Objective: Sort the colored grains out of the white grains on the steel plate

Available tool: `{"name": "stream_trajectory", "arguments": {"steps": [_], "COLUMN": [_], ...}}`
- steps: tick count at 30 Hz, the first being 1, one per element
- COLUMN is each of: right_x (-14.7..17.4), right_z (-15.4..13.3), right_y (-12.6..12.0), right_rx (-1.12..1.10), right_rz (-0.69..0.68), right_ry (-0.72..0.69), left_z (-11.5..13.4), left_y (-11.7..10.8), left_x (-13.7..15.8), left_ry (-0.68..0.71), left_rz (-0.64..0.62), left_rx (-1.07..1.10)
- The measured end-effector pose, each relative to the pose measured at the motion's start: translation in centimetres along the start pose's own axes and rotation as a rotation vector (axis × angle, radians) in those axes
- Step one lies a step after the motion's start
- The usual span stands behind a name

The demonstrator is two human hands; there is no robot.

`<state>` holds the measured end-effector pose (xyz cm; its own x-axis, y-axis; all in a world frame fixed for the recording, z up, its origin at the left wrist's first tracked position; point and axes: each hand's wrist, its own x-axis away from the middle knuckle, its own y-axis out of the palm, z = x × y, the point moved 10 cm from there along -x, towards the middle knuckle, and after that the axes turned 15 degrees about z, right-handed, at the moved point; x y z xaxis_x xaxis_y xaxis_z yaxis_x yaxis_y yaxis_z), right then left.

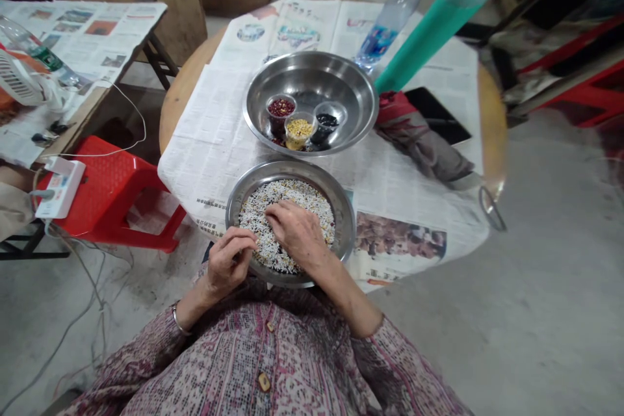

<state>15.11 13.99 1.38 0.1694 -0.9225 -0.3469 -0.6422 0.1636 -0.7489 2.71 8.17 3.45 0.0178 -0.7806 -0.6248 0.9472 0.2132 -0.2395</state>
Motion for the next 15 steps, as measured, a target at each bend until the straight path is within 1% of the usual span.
{"name": "stream_trajectory", "arguments": {"steps": [2,3,5,7,10,12,13,15], "right_x": [0.4,0.5,0.8,1.1,1.4,1.5,1.6,1.8], "right_z": [0.5,0.7,1.0,0.9,0.1,-0.7,-1.1,-1.6], "right_y": [-0.8,-1.1,-1.6,-2.0,-2.6,-2.9,-3.0,-3.3], "right_rx": [-0.129,-0.194,-0.294,-0.334,-0.298,-0.218,-0.174,-0.109], "right_rz": [0.043,0.065,0.103,0.124,0.138,0.134,0.129,0.129], "right_ry": [0.07,0.106,0.169,0.195,0.149,0.089,0.059,0.016], "left_z": [-0.5,-0.9,-2.1,-3.4,-5.0,-5.7,-5.9,-6.1], "left_y": [-0.3,-0.4,-0.2,0.5,2.4,3.9,4.5,5.4], "left_x": [-0.7,-1.0,-1.2,-1.0,0.4,1.5,2.0,2.5], "left_ry": [-0.102,-0.178,-0.371,-0.591,-0.929,-1.112,-1.177,-1.256], "left_rz": [0.034,0.049,0.061,0.052,0.037,0.039,0.04,0.037], "left_rx": [-0.021,-0.028,-0.008,0.081,0.333,0.51,0.577,0.655]}}
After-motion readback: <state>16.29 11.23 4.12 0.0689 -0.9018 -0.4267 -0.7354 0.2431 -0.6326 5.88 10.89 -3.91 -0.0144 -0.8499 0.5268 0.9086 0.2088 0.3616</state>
